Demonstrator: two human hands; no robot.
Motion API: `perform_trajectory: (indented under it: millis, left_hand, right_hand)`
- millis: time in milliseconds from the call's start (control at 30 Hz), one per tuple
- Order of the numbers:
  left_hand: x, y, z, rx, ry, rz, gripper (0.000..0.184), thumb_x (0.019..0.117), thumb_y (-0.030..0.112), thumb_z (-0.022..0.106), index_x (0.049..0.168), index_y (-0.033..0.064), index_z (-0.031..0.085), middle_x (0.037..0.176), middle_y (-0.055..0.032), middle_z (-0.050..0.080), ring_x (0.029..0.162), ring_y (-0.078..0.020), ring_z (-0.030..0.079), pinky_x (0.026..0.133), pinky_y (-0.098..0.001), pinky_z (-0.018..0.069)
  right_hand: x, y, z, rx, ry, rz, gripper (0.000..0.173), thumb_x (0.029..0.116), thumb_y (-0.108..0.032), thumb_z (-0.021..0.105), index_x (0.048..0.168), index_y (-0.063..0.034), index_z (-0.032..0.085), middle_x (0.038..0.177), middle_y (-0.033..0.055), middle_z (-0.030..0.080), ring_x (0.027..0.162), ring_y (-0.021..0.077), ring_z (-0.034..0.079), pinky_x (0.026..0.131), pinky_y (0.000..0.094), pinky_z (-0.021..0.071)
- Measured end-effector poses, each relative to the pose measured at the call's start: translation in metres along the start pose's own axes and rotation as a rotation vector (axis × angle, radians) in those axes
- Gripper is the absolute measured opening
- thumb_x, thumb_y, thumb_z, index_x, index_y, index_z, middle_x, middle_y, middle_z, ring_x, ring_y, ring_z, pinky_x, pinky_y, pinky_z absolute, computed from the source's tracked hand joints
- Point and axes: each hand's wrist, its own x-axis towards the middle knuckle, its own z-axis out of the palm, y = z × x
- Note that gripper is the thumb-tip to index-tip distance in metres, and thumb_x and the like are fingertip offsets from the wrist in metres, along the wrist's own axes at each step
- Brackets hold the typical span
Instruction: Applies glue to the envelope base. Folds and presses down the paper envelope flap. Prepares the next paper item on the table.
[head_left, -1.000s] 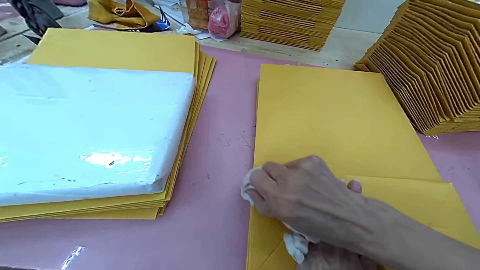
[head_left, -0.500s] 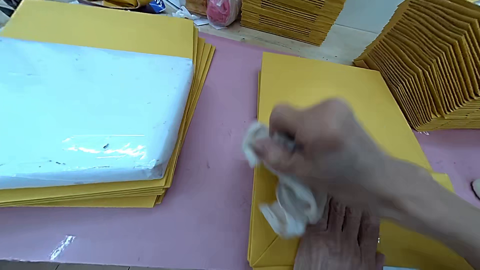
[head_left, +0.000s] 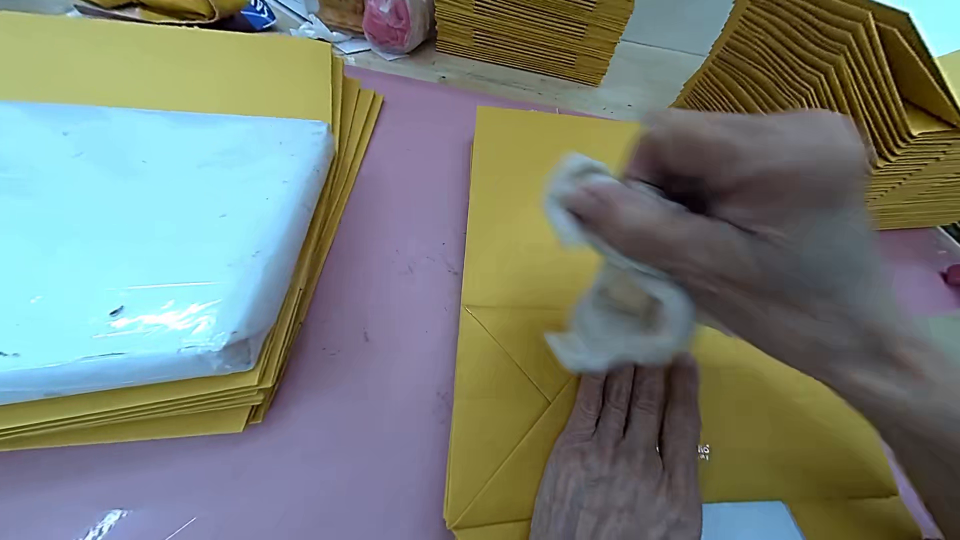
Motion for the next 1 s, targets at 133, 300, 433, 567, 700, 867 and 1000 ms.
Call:
perform_trajectory:
  millis: [133,300,433,567,700,867,1000]
  left_hand:
    - [0.002,0.000,-0.008,-0.217,0.052,-0.089,0.070,0.0957,0.024,0.062,0.148,-0.0153,0.038,0.155,-0.0325,0.038,0.147,-0.0409,0.037,0.121,-0.0485,0.0269]
    - [-0.003,-0.002,-0.010,-0.243,0.143,-0.145,0.089,0.0954,0.030,0.066,0.158,-0.0089,0.017,0.159,-0.0396,0.020,0.152,-0.0477,0.022,0.121,-0.0557,0.0212]
    - [-0.007,-0.004,-0.011,-0.262,0.150,-0.150,0.093,0.0943,0.023,0.068,0.160,-0.0045,0.008,0.160,-0.0421,0.010,0.152,-0.0507,0.014,0.122,-0.0578,0.0165]
    - [-0.005,-0.007,-0.011,-0.151,0.192,-0.163,0.101,0.0920,0.032,0.068,0.160,-0.0059,0.004,0.161,-0.0404,0.005,0.153,-0.0512,0.004,0.121,-0.0630,0.0043]
    - [-0.006,-0.011,-0.010,-0.112,0.218,-0.148,0.105,0.0930,0.051,0.064,0.160,-0.0047,0.005,0.160,-0.0421,0.005,0.153,-0.0531,0.002,0.119,-0.0665,0.0025]
    - [-0.005,-0.007,-0.007,-0.102,0.231,-0.105,0.085,0.0954,0.035,0.065,0.161,0.0096,0.017,0.162,-0.0380,0.014,0.154,-0.0480,0.008,0.121,-0.0608,0.0049]
    - [-0.004,-0.007,-0.007,-0.120,0.220,-0.030,0.081,0.0947,0.027,0.067,0.160,0.0061,0.024,0.156,-0.0395,0.030,0.149,-0.0456,0.030,0.123,-0.0477,0.0225]
  right_hand:
    - [-0.087,0.011,-0.038,-0.334,-0.094,0.076,0.038,0.1018,-0.044,0.055,0.084,-0.0105,0.062,0.063,-0.0056,0.051,0.051,-0.0011,0.045,0.044,0.0154,0.0324]
    - [-0.142,0.016,-0.023,-0.177,-0.152,0.049,0.029,0.1027,-0.033,0.058,0.115,-0.0112,0.073,0.097,0.0062,0.058,0.087,0.0063,0.056,0.074,0.0115,0.0453]
    - [-0.116,-0.001,0.013,-0.070,-0.094,-0.074,0.017,0.0964,-0.011,0.058,0.100,-0.0081,0.075,0.099,0.0099,0.067,0.094,0.0169,0.064,0.080,0.0233,0.0525]
    - [-0.093,-0.001,0.031,0.107,-0.121,-0.193,0.016,0.0925,-0.003,0.060,0.094,-0.0038,0.076,0.096,0.0120,0.067,0.087,0.0228,0.063,0.074,0.0296,0.0519]
    - [-0.109,0.019,0.008,0.024,-0.148,-0.179,0.021,0.0960,-0.005,0.058,0.106,-0.0077,0.077,0.103,0.0065,0.068,0.099,0.0136,0.062,0.087,0.0197,0.0503]
    - [-0.104,-0.001,0.018,0.001,-0.089,-0.140,0.017,0.0920,-0.003,0.060,0.097,-0.0045,0.077,0.092,0.0100,0.068,0.088,0.0191,0.065,0.080,0.0266,0.0537]
    - [-0.097,-0.004,0.023,0.196,-0.079,-0.092,0.012,0.0896,0.001,0.063,0.093,0.0026,0.075,0.093,0.0130,0.070,0.089,0.0174,0.067,0.081,0.0231,0.0550]
